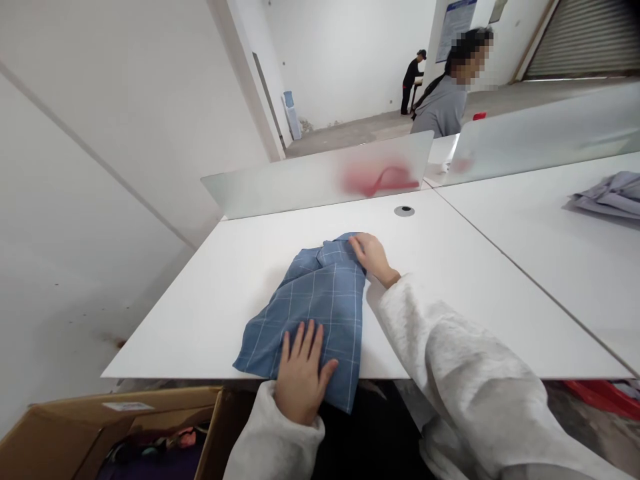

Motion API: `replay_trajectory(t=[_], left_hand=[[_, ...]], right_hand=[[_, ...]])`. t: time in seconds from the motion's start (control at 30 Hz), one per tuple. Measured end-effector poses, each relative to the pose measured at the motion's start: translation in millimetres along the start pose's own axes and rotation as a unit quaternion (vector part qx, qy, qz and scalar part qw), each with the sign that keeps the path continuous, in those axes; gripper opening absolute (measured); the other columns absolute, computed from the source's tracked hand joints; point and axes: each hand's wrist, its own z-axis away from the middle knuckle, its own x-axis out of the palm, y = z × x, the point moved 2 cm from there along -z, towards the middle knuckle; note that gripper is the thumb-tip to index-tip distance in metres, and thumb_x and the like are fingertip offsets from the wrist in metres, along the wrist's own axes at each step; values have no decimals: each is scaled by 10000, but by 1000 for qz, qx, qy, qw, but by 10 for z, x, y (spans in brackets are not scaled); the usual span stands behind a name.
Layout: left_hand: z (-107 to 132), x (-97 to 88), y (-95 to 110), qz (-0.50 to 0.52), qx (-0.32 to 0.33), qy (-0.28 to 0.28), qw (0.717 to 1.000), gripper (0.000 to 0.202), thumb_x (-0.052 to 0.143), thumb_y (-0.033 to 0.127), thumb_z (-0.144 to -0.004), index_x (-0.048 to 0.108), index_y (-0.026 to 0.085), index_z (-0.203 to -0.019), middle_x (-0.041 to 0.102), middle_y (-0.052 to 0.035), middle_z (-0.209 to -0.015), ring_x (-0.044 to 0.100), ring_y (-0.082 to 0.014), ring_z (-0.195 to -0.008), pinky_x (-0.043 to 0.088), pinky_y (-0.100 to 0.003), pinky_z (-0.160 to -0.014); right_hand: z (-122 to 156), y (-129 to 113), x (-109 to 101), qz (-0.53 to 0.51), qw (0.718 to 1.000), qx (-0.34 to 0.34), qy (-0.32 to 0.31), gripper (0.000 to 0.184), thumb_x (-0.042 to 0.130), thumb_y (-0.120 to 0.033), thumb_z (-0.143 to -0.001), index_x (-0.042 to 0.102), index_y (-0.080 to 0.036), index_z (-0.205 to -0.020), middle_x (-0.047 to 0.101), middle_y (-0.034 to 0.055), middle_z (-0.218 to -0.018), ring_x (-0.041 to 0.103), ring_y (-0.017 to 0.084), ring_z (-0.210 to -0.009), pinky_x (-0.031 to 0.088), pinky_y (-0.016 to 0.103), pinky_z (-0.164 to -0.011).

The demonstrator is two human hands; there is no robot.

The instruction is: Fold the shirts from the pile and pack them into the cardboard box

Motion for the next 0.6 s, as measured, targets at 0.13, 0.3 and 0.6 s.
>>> replay_trajectory(t=[0.13,0.3,0.6], left_hand=[[168,85,-449,39,-134,57,989,573,378,519,-897,430,214,-1378,470,-115,-1396,412,-308,-1297,241,-541,-1089],[407,48,-676,36,-198,90,976,606,411,506,-890,373,200,-1412,420,-133,-1429,358,-330,-1330,235,-565,-1084],[143,-167,396,88,56,127,986,334,501,276,-883,560,182,-1198,612,-79,-1254,519,-231,-1213,348,-434,-1060]], right_hand=[[176,-260,155,46,974,-171,-142,494,305,-505,-950,523,-233,-1300,430,74,-1428,317,284,-1337,182,497,-1092],[173,-131,368,93,965,-81,-233,637,227,-573,-937,211,-243,-1481,189,61,-1540,119,305,-1414,71,608,-1096],[156,-48,435,112,968,-100,-201,639,232,-554,-940,261,-199,-1470,236,95,-1521,178,305,-1402,127,596,-1102]])
